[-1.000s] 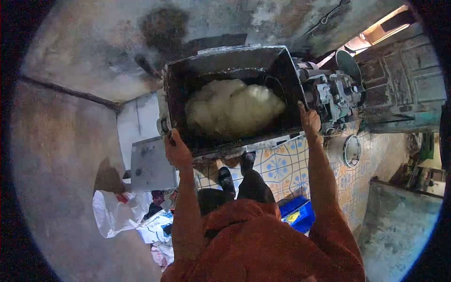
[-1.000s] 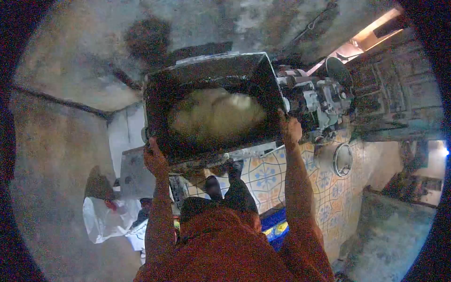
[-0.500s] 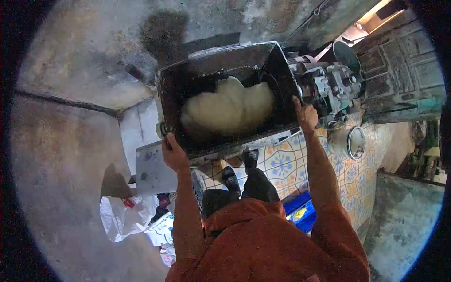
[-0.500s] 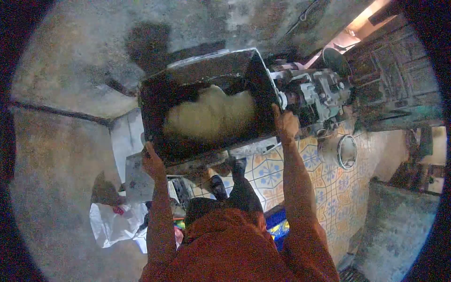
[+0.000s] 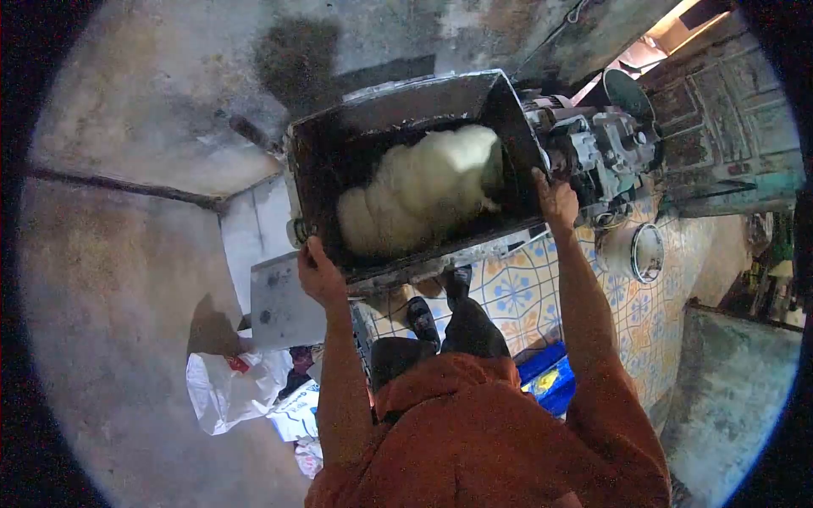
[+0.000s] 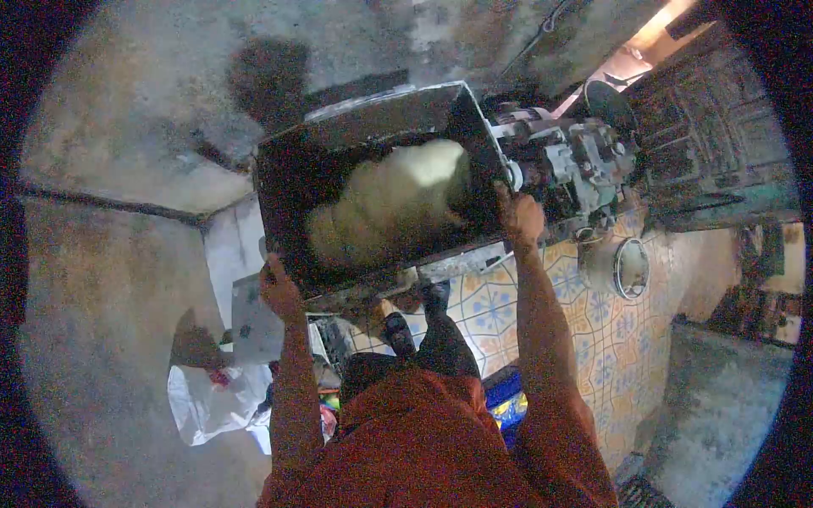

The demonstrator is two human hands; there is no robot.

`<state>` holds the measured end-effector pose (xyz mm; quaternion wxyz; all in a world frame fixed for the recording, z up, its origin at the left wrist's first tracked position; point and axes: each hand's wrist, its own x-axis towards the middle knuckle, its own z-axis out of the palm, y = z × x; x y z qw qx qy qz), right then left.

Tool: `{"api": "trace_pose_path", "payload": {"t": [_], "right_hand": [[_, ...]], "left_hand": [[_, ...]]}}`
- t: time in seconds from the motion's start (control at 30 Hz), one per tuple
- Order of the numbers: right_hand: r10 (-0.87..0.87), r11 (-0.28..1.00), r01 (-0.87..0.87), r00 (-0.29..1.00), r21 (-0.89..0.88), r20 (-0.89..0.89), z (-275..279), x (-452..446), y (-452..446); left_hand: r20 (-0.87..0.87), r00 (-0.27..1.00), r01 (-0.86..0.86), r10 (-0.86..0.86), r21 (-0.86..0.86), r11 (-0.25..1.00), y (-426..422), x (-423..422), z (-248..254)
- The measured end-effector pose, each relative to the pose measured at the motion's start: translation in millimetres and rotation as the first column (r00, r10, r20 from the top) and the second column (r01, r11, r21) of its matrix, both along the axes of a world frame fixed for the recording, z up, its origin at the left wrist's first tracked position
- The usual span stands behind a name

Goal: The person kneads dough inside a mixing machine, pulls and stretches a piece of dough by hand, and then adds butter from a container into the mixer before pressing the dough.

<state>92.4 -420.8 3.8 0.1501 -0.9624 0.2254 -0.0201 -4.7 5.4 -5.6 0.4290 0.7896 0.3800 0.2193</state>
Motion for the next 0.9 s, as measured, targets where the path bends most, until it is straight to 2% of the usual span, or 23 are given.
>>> {"api": "trace_pose_path", "payload": {"t": [0.1, 0.13, 0.17, 0.2, 0.27, 0.4, 0.47, 0.57, 0.63, 0.77, 0.8, 0.87, 0.9], "right_hand": [[-0.070, 0.995, 0.069, 0.997, -0.071, -0.017, -9.0, 0.8, -3.5], [-0.022, 0.999, 0.021, 1.000, 0.038, 0.023, -13.7, 0.0, -9.0], [-0.022, 0.999, 0.021, 1.000, 0.038, 0.021, -20.9, -0.3, -13.6], [-0.021, 1.000, 0.021, 0.999, 0.011, 0.027, -27.8, 0.1, -17.0], [-0.019, 1.000, 0.019, 0.999, -0.016, 0.033, -28.9, 2.3, -16.2], [-0.079, 0.993, 0.080, 0.997, -0.089, 0.017, -26.6, 1.8, -10.8], [-0.089, 0.991, 0.093, 0.995, -0.092, 0.045, -31.7, 2.2, -13.6], [-0.025, 0.987, 0.023, 1.000, -0.159, -0.011, -35.4, 6.2, -16.8], [-0.112, 0.988, 0.111, 0.994, -0.104, -0.003, -28.2, 4.7, -13.6], [-0.122, 0.986, 0.123, 0.992, -0.111, 0.011, -21.4, 3.4, -8.5], [-0.109, 0.992, 0.109, 0.994, -0.064, 0.010, -18.0, 1.7, -7.4], [-0.104, 0.994, 0.104, 0.995, -0.021, 0.009, -8.4, -0.3, -6.2], [-0.044, 0.999, 0.045, 0.998, 0.005, -0.052, -5.3, 1.3, -7.8]], "left_hand": [[0.058, 0.998, 0.013, -0.009, -0.067, 0.998, -3.3, -0.1, 7.2], [0.073, 0.997, 0.034, -0.030, -0.057, 0.998, -3.7, -0.5, 8.8], [0.088, 0.995, 0.056, -0.052, -0.045, 0.997, -4.3, -0.7, 10.9], [0.087, 0.995, 0.057, -0.052, -0.046, 0.997, -5.2, -1.1, 13.3], [-0.022, 0.999, 0.029, -0.030, -0.041, 0.999, -6.7, -0.7, 18.5], [-0.002, 0.999, 0.036, -0.036, -0.007, 0.999, -4.5, 0.0, 12.9], [0.086, 0.994, 0.065, -0.064, -0.016, 0.998, -3.7, 0.1, 8.0], [0.069, 0.995, 0.075, -0.075, -0.003, 0.997, 6.7, 1.3, -7.4], [0.026, 0.998, 0.059, -0.058, -0.004, 0.998, 5.2, 0.6, -5.6], [-0.113, 0.993, 0.023, -0.021, 0.016, 1.000, 0.1, 0.3, 5.2], [-0.113, 0.993, 0.028, -0.026, 0.013, 1.000, -1.1, -0.3, 7.2], [0.030, 0.997, 0.074, -0.072, -0.074, 0.995, -4.1, -0.3, 12.4], [0.031, 0.996, 0.082, -0.080, -0.076, 0.994, -4.6, -0.1, 11.0]]}}
